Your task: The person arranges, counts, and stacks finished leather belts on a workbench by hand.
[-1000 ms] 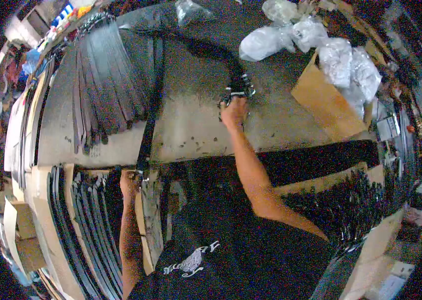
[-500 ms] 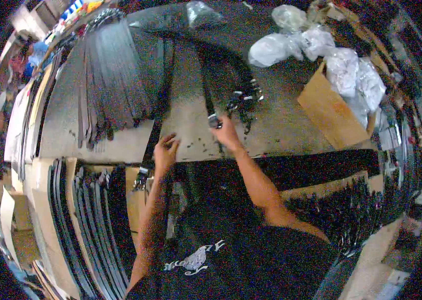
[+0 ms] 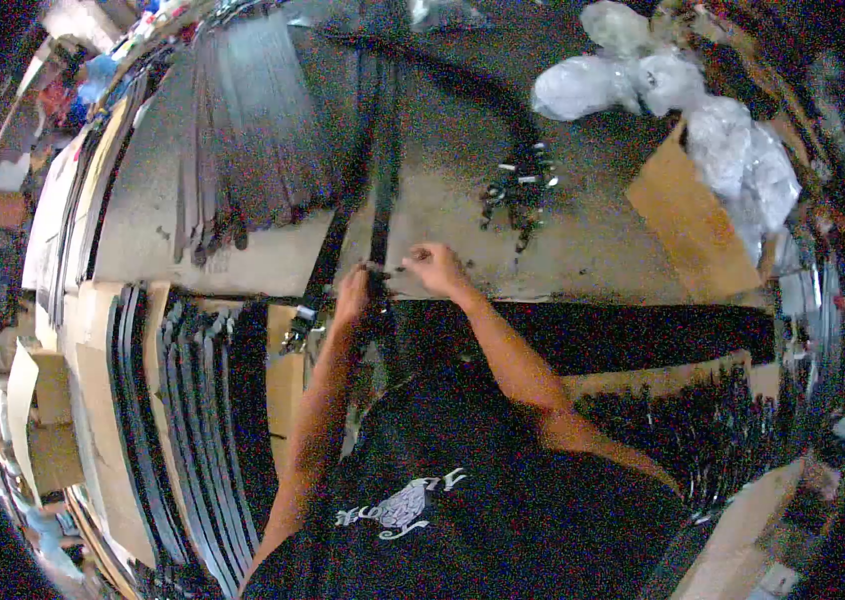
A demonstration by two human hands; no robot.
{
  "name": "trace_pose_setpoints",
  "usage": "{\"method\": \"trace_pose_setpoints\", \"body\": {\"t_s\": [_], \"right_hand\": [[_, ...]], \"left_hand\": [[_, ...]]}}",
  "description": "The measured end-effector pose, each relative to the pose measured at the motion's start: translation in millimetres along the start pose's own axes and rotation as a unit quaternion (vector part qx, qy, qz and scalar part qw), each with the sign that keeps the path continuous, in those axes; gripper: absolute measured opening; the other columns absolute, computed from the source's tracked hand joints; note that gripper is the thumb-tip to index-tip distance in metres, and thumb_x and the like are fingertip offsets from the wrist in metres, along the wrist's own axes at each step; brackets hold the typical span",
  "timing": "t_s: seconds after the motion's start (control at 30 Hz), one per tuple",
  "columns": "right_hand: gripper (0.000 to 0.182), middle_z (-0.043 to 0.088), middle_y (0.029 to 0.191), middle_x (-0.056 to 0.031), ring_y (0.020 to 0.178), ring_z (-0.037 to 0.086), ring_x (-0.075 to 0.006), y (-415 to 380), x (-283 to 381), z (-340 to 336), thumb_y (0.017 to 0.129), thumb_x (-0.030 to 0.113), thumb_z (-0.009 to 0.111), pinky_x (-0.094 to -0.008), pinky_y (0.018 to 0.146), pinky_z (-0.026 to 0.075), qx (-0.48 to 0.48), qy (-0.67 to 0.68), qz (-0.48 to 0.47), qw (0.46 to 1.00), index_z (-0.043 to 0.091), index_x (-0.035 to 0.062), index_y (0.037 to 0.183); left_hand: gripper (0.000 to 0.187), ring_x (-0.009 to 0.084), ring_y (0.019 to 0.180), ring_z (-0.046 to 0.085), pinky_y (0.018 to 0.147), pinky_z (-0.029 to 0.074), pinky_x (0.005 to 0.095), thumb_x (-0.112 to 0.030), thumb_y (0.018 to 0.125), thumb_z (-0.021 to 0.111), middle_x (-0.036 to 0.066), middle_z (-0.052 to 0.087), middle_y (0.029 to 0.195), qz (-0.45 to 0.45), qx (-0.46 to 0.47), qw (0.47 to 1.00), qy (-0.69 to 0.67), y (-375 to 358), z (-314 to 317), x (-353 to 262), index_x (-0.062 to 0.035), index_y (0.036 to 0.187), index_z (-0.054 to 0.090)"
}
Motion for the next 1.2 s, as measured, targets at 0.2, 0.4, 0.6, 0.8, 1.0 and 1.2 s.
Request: {"method": "trace_pose_setpoints", "body": {"t_s": [0.2,0.4,0.6,0.8,1.0,1.2], "right_hand": [[0.032,0.065,0.097,-0.0193,0.089,0.064,-0.0322,57.2,-53.3,-123.4,0.077,0.027,0.069,-0.04,0.076,0.05,-0.291,-0.194,0.064,0.935,0.065,0.0013,0.095],[0.04,0.055,0.117,-0.0201,0.115,0.049,-0.0359,89.4,-94.5,-195.2,0.076,0.031,0.072,-0.0444,0.094,0.042,-0.337,-0.324,0.178,0.866,0.062,0.0083,0.107],[0.043,0.057,0.113,-0.0189,0.109,0.054,-0.034,89.0,-75.2,-190.7,0.075,0.031,0.073,-0.0467,0.09,0.045,-0.299,-0.383,0.145,0.862,0.058,0.0062,0.107],[0.029,0.064,0.078,-0.013,0.067,0.066,-0.0242,73.3,-60.8,-94.3,0.077,0.012,0.069,-0.0383,0.058,0.054,-0.026,0.084,0.113,0.99,0.053,-0.0007,0.098],[0.024,0.062,0.086,-0.011,0.069,0.064,-0.0176,1.5,9.2,13.8,0.083,0.006,0.064,-0.0316,0.06,0.054,0.034,0.28,0.041,0.958,0.05,-0.0019,0.1],[0.038,0.063,0.096,-0.0087,0.092,0.06,-0.0149,-32.7,4.2,43.6,0.082,0.015,0.069,-0.0292,0.079,0.049,0.007,0.081,-0.061,0.995,0.055,-0.0021,0.113]], "left_hand": [[0.034,0.0155,0.07,0.06,0.062,0.049,0.0246,-0.03,0.086,0.065,0.004,0.057,0.074,-0.087,-0.052,0.995,-0.016,-40.9,-56.0,-13.4,0.0033,0.089,0.056],[0.038,0.0262,0.079,0.065,0.07,0.049,0.0366,-0.029,0.08,0.07,0.018,0.067,0.091,0.047,-0.184,0.885,0.425,-52.1,-125.4,-37.2,0.0021,0.1,0.064],[0.032,0.0328,0.083,0.058,0.076,0.046,0.0421,-0.024,0.072,0.076,0.014,0.06,0.086,0.136,-0.303,0.798,0.503,-62.3,-145.6,-32.6,-0.0034,0.093,0.064],[0.038,0.0259,0.078,0.061,0.071,0.048,0.0365,-0.025,0.074,0.076,0.014,0.063,0.083,0.205,-0.336,0.835,0.386,-56.7,-112.1,-54.2,-0.0005,0.099,0.063],[0.039,0.0183,0.091,0.065,0.077,0.05,0.0291,-0.022,0.085,0.067,0.015,0.068,0.103,0.111,-0.072,0.987,0.093,-0.7,5.3,-43.8,0.0042,0.113,0.062],[0.036,0.0176,0.094,0.063,0.079,0.049,0.0285,-0.017,0.086,0.064,0.015,0.066,0.106,0.073,-0.011,0.991,0.107,0.5,8.8,-15.6,0.0056,0.114,0.061]]}}
Point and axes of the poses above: each hand's wrist, its own y-axis towards the middle knuckle, its own z-axis out of the palm, x = y × z, the point moved 7 cm from there along y, towards the middle knuckle
